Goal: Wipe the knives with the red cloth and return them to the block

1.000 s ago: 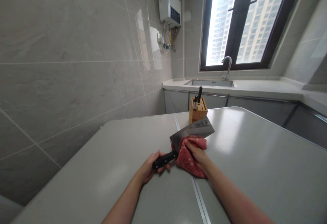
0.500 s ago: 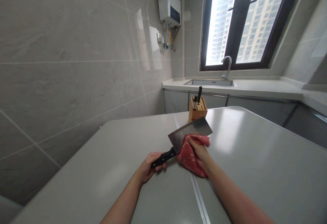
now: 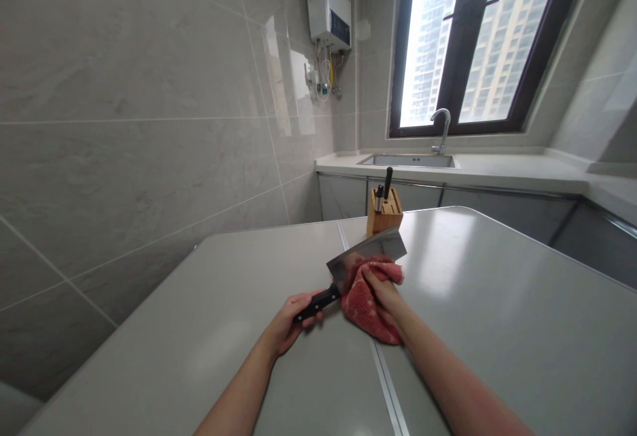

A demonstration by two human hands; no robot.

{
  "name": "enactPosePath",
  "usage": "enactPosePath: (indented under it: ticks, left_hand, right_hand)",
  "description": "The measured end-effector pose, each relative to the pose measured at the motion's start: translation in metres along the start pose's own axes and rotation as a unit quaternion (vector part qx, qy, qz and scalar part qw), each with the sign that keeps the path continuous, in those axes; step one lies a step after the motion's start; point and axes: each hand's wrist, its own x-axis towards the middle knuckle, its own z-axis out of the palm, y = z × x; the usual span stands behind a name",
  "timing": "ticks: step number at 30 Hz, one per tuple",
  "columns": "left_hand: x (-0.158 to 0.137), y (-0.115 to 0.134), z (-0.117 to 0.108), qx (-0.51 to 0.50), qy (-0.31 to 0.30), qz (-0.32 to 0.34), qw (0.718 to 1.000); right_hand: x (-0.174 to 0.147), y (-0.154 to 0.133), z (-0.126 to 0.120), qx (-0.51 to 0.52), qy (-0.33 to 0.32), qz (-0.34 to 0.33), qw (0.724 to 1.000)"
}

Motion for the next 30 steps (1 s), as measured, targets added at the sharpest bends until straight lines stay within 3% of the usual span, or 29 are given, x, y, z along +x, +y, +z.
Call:
enactPosePath:
  ticks: [8, 12, 16, 21, 30]
  left_hand:
    - [0.000, -0.001, 0.000, -0.009, -0.010, -0.009, 1.000]
    - [0.000, -0.002, -0.001, -0.014, -0.014, -0.009, 1.000]
    - [0.000, -0.002, 0.000, -0.003, -0.020, -0.009, 1.000]
    - [0.000, -0.003, 0.000, 0.024, -0.032, -0.011, 0.999]
    - [0.000, 0.000, 0.002, 0.044, -0.034, -0.009, 0.998]
  right_hand:
    - [-0.015, 0.020, 0.002, -0.077, -0.149, 0.098, 0.981]
    - [-0.016, 0.017, 0.000, -0.083, -0.183, 0.130, 0.971]
    - [-0.015, 0.017, 0.002, -0.066, -0.181, 0.133, 0.972]
    - [-0.019, 0.018, 0.010, 0.029, -0.196, 0.173, 0.965]
    - [-0.024, 0.021, 0.016, 0.050, -0.118, 0.185, 0.974]
